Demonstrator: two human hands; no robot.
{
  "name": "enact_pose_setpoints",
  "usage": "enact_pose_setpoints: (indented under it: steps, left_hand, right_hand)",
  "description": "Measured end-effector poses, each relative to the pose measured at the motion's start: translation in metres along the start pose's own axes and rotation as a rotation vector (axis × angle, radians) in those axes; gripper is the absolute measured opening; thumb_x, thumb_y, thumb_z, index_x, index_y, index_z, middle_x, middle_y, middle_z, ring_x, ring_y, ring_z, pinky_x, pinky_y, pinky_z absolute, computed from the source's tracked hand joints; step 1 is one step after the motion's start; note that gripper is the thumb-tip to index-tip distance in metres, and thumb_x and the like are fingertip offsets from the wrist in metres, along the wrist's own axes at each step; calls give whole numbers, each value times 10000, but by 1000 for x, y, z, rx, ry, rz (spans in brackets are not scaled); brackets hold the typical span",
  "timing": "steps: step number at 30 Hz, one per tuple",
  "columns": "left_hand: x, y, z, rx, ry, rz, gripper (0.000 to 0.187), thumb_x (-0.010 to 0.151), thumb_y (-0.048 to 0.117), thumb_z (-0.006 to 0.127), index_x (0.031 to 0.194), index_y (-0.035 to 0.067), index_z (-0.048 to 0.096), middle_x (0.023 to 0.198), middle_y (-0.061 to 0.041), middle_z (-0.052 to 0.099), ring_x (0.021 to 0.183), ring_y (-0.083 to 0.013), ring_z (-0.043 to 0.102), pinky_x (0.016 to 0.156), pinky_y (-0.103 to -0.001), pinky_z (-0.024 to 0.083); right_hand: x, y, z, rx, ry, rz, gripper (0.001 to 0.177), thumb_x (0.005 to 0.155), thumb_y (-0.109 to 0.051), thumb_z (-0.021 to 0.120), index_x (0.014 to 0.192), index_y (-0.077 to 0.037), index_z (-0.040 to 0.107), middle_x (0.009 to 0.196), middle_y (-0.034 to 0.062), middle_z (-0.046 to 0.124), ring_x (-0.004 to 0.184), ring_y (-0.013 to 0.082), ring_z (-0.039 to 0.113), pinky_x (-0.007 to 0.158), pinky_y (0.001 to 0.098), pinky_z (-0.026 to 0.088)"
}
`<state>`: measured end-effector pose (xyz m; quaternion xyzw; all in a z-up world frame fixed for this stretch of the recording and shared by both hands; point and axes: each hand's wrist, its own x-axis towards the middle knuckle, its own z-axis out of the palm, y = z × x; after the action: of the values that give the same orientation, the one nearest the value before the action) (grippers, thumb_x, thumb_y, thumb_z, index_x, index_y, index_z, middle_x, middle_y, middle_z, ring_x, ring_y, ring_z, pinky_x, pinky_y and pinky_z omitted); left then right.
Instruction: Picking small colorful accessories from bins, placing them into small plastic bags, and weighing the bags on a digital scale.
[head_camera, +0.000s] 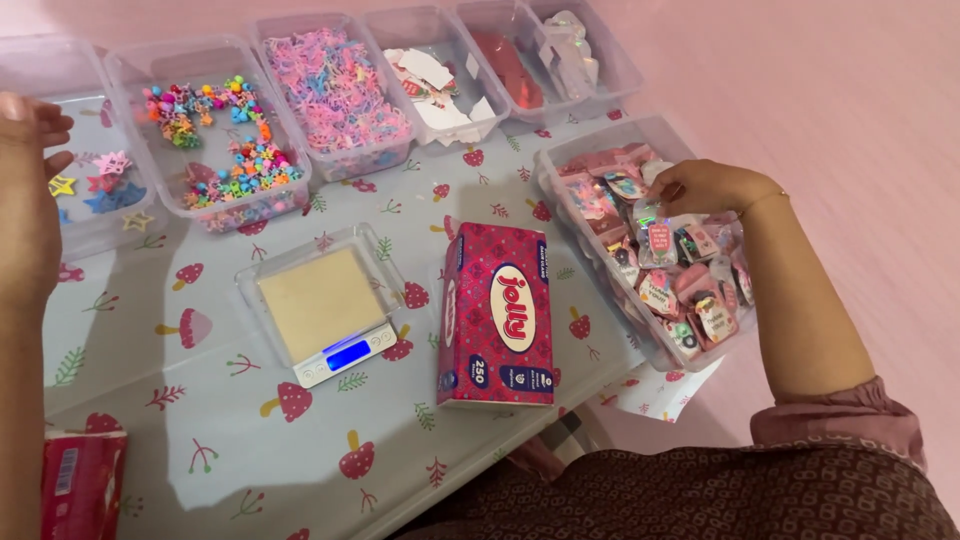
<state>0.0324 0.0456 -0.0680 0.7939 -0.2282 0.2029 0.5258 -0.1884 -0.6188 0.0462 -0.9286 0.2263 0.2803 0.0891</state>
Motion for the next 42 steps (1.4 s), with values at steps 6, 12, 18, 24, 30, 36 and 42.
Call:
enact_pose_setpoints:
  steps: [6, 12, 18, 24, 30, 36, 42]
  left_hand:
    - [-1, 6, -3, -52, -17, -51, 610, 1331, 561, 347, 1386, -15, 540, 1371, -170, 590, 1319, -285, 602, 1075, -407, 500]
    - [-3, 17, -4, -122, 7, -97, 481, 1310, 563, 414, 1358, 97, 519, 1375, -83, 594, 1320, -198, 625, 1095, -355, 535]
    - [-3, 5, -3, -149, 4, -130, 363, 1330, 459, 468, 1316, 102, 530, 1311, -75, 635, 1218, -146, 624, 1034, -283, 518]
    - [-2, 5, -3, -146, 44, -152, 301, 1327, 374, 544, 1219, 98, 602, 1229, -70, 683, 1176, -148, 670, 1002, -297, 567]
    - [-1, 18, -2, -123, 30, -127, 292, 1286, 346, 547, 1196, 77, 620, 1181, -68, 663, 1137, -171, 640, 954, -320, 530]
    - [0, 34, -3, -61, 29, -131, 304, 1222, 344, 558, 1179, 56, 645, 1145, -82, 678, 1151, -176, 647, 973, -321, 505]
    - [1, 42, -1, -60, 28, -190, 289, 1179, 340, 578, 1130, 69, 667, 1124, -46, 678, 1099, -148, 631, 879, -293, 504]
  right_hand:
    - [-24, -26, -13, -7, 48, 105, 317, 953, -172, 636, 1257, -171, 726, 1267, 44, 728, 1135, 253, 665, 968, 394, 501]
    - [-13, -22, -33, -2, 148, 71, 311, 998, -162, 582, 1271, -157, 729, 1253, 67, 742, 1106, 262, 693, 1001, 422, 480]
    - [37, -18, -51, -16, 363, -57, 240, 984, -91, 601, 1163, -67, 759, 1191, 131, 749, 1096, 324, 662, 931, 471, 503]
    - [110, -25, -61, -20, 553, -254, 173, 941, -119, 644, 1030, -89, 789, 1022, 82, 778, 958, 274, 703, 900, 420, 532]
    - [164, -82, -57, 169, 587, -485, 126, 955, -94, 689, 1027, -115, 790, 1017, 42, 778, 996, 185, 715, 951, 356, 543]
    - [184, -150, -53, 45, 365, -393, 314, 811, -137, 790, 1123, -102, 788, 1106, 100, 762, 1011, 253, 705, 902, 370, 546]
    - [203, -168, -49, -146, 161, -296, 285, 682, 86, 530, 568, -113, 361, 591, 48, 281, 613, 176, 241, 555, 339, 248]
